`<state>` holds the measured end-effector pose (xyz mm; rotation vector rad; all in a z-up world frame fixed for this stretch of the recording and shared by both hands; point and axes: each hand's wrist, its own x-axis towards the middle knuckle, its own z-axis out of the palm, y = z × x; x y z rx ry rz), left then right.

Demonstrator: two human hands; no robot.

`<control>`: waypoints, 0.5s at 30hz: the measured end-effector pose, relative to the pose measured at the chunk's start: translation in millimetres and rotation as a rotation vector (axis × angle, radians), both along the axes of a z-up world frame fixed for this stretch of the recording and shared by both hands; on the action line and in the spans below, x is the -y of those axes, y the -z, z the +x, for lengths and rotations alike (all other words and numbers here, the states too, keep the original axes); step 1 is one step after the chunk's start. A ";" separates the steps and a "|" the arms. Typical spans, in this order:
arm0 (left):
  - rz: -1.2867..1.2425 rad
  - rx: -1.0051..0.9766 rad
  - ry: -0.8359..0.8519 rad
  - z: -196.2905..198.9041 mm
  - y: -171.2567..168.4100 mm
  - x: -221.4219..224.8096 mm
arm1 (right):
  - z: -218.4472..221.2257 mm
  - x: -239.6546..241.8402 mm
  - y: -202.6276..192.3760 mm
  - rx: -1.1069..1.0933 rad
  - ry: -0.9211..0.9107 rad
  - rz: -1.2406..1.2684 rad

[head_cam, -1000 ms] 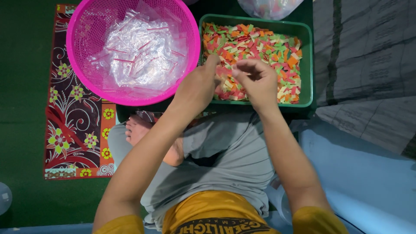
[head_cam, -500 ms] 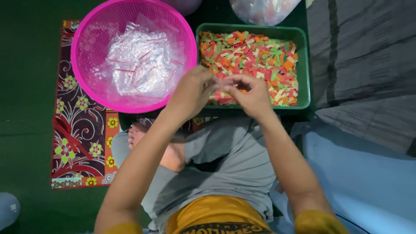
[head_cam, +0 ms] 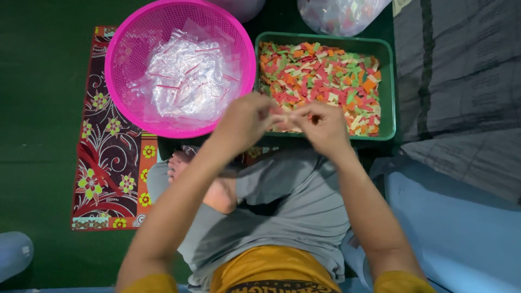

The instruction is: Package small colorful snacks into plastic bags

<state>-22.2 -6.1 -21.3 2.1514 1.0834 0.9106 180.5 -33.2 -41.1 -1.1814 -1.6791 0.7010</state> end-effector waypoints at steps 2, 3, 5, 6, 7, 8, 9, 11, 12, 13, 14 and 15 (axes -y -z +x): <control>0.007 -0.016 -0.034 -18.1 -15.6 -7.9 | 9.6 -3.3 9.6 -0.007 0.089 -0.028; -0.078 -0.131 -0.158 -30.9 -19.0 -15.6 | 15.9 -4.7 12.3 -0.181 0.152 -0.133; -0.162 -0.247 -0.279 -59.8 -12.4 -31.3 | 29.3 -5.2 17.1 -0.358 0.217 -0.237; -0.184 -0.467 -0.404 -75.9 -3.0 -40.8 | 36.6 -6.8 18.6 -0.616 0.261 -0.375; -0.204 -0.686 -0.529 -91.8 5.8 -50.5 | 44.0 -8.4 19.6 -0.875 0.302 -0.512; -0.190 -0.685 -0.529 -104.8 18.4 -49.3 | 41.8 -2.6 0.6 -0.879 0.300 -0.499; -0.217 -0.779 -0.551 -117.7 31.0 -48.7 | 39.7 3.4 -18.4 -0.993 0.367 -0.417; -0.236 -0.876 -0.571 -124.1 30.6 -52.1 | 40.9 16.0 -46.8 -1.112 0.434 -0.325; -0.454 -0.899 -0.586 -117.4 17.9 -54.5 | 44.1 23.3 -56.3 -1.036 0.496 -0.067; -0.673 -0.916 -0.599 -110.6 5.4 -56.6 | 47.2 30.8 -65.6 -0.949 0.553 0.187; -0.664 -0.919 -0.594 -112.7 9.5 -55.7 | 51.1 30.6 -74.3 -0.952 0.558 0.194; -0.594 -0.893 -0.589 -115.1 13.5 -54.8 | 54.8 30.6 -83.1 -0.731 0.597 0.538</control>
